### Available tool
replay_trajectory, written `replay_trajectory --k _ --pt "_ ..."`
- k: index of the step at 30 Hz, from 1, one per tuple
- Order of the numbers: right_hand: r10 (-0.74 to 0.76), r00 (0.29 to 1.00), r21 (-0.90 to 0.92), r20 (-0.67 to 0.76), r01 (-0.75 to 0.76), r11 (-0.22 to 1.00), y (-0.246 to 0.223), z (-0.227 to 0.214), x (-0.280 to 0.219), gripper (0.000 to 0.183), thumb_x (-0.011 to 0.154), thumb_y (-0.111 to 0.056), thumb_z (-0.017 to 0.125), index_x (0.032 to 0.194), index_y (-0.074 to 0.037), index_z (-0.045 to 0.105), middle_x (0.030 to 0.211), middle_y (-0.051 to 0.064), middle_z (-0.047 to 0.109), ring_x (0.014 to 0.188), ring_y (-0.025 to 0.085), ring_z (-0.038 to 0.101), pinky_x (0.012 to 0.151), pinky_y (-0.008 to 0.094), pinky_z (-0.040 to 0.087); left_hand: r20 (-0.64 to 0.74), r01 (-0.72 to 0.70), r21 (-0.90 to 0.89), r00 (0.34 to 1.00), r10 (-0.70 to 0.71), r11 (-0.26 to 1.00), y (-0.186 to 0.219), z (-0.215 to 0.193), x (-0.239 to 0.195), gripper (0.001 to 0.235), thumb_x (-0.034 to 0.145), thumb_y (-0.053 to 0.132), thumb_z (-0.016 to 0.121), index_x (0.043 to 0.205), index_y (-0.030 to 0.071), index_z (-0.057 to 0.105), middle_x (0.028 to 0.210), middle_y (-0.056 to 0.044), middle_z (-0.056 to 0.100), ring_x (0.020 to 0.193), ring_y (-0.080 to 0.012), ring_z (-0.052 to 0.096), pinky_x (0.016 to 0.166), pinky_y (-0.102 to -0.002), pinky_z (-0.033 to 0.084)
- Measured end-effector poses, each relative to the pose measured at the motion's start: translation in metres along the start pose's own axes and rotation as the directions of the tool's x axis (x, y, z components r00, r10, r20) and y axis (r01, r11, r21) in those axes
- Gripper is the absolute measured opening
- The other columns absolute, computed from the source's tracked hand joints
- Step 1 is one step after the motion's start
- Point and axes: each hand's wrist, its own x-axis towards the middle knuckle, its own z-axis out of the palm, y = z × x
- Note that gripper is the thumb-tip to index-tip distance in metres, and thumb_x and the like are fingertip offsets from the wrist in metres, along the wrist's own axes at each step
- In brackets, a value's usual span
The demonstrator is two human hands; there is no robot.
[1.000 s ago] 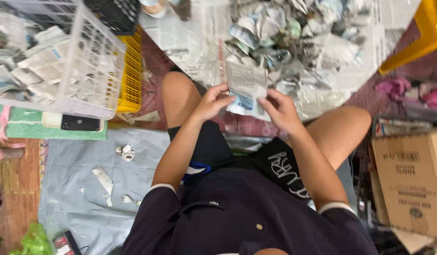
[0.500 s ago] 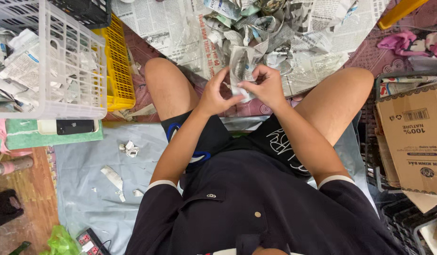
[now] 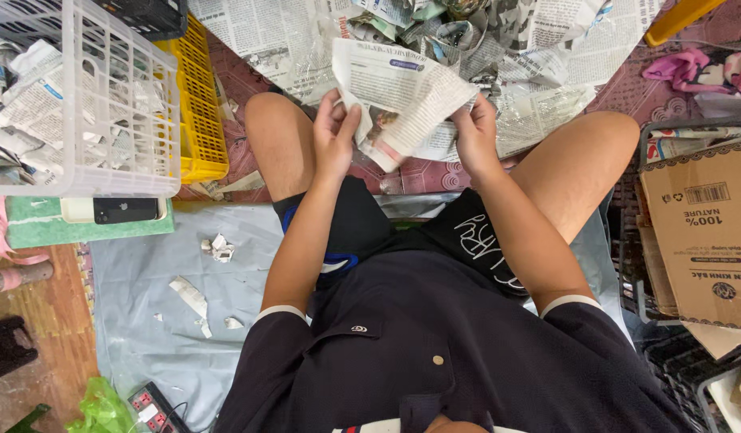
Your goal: The person sits on the floor and repeatedly wraps small objects with newspaper sheets. They pick up a newspaper sheet, place an object on it, fold the paper around the object, and set the wrapped bundle aside. The process is repeated with multiple objects and sheets.
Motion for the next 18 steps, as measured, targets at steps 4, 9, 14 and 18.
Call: replay_trajectory --k 4,9,14,18 --pt "0.055 0.997 0.18 -0.047 -0.045 0.983 0.002 -0.001 -0.001 0.016 0.107 -0.012 0.062 0.118 -0.001 0.064 0.112 0.004 0.072 0.099 0.01 0.065 0.091 0.028 0.053 -0.074 -0.104 0.28 0.989 0.13 0.954 0.018 0.011 -0.007 0.053 0.104 0.013 0.065 0.151 0.005 0.041 0.126 -0.014 0.058 0.113 -0.0165 0.06 0.097 -0.029 0.05" --pt "0.04 0.998 0.011 -0.051 -0.039 0.999 0.008 -0.001 -0.002 0.017 0.108 -0.012 0.061 0.12 -0.001 0.065 0.112 0.004 0.072 0.098 0.009 0.064 0.091 0.028 0.053 0.281 -0.508 0.586 0.858 0.429 0.632 0.057 0.029 -0.019 0.068 0.098 0.053 0.052 0.151 0.01 0.051 0.159 -0.012 0.042 0.152 -0.0281 0.039 0.124 -0.044 0.028" --pt "0.037 0.999 0.009 0.003 -0.037 0.999 0.015 -0.001 -0.003 0.018 0.108 -0.011 0.06 0.122 -0.001 0.064 0.113 0.003 0.071 0.099 0.009 0.064 0.091 0.028 0.053 0.491 -0.562 0.743 0.827 0.276 0.364 0.068 0.043 -0.017 0.084 0.074 0.063 0.076 0.135 0.007 0.063 0.148 -0.016 0.049 0.141 -0.0361 0.042 0.119 -0.056 0.021" --pt "-0.008 0.998 -0.051 0.068 0.011 0.999 0.016 0.0 -0.004 0.016 0.11 -0.009 0.059 0.122 -0.001 0.063 0.115 0.002 0.07 0.102 0.009 0.063 0.093 0.028 0.052 0.403 -0.446 0.812 0.895 0.192 0.377 0.052 0.042 -0.018 0.031 0.091 0.032 0.079 0.114 0.011 0.077 0.142 -0.008 0.064 0.14 -0.029 0.053 0.124 -0.055 0.026"
